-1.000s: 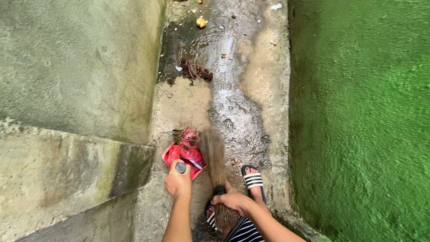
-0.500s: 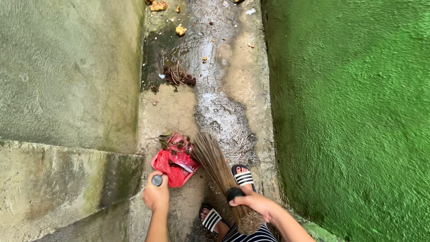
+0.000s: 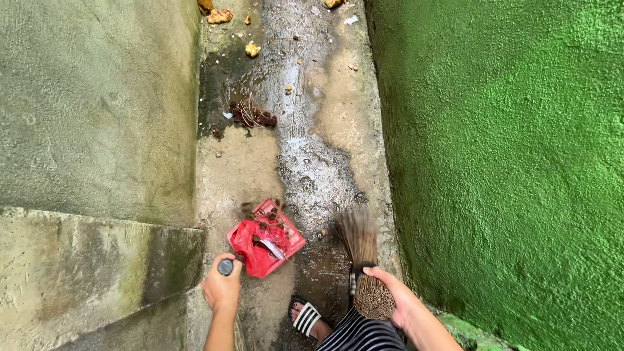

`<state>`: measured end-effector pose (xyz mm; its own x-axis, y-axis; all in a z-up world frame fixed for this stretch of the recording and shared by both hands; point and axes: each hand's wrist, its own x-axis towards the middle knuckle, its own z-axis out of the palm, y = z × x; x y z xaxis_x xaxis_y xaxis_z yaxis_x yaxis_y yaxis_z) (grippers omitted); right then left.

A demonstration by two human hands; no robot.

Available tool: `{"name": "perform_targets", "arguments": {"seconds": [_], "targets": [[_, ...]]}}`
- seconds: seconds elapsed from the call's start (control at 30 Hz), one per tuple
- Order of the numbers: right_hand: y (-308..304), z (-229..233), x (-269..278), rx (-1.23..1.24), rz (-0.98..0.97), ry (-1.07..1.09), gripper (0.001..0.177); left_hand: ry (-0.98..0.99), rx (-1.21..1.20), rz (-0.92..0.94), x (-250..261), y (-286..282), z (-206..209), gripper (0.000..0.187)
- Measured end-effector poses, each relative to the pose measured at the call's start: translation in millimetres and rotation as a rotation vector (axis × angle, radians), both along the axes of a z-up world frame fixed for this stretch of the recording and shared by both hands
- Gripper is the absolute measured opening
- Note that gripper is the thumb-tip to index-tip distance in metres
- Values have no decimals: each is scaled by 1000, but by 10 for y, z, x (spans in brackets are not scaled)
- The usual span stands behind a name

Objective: The person sweeps debris and trash along an outdoor pathway into a dustpan using a broom.

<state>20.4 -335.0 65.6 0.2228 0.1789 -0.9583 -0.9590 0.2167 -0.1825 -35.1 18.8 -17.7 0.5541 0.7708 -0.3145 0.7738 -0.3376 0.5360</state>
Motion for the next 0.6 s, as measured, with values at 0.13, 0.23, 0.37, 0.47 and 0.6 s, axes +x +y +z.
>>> {"name": "perform_targets", "arguments": {"seconds": [0.13, 0.23, 0.37, 0.47, 0.6], "targets": [[88, -226, 36, -62, -99, -15, 40, 123, 23, -50, 145, -200, -73, 21], [335, -419, 61, -137, -11, 67, 41, 111, 81, -78, 176, -330, -105, 24], [834, -637, -5, -84, 43, 126, 44, 139, 45, -69, 230, -444, -53, 25], [1160, -712, -73, 90, 129, 79, 51, 158, 43, -85, 276, -462, -17, 29], [1267, -565, -183, 188, 230, 21, 62, 159, 45, -102, 266, -467, -14, 28]]}}
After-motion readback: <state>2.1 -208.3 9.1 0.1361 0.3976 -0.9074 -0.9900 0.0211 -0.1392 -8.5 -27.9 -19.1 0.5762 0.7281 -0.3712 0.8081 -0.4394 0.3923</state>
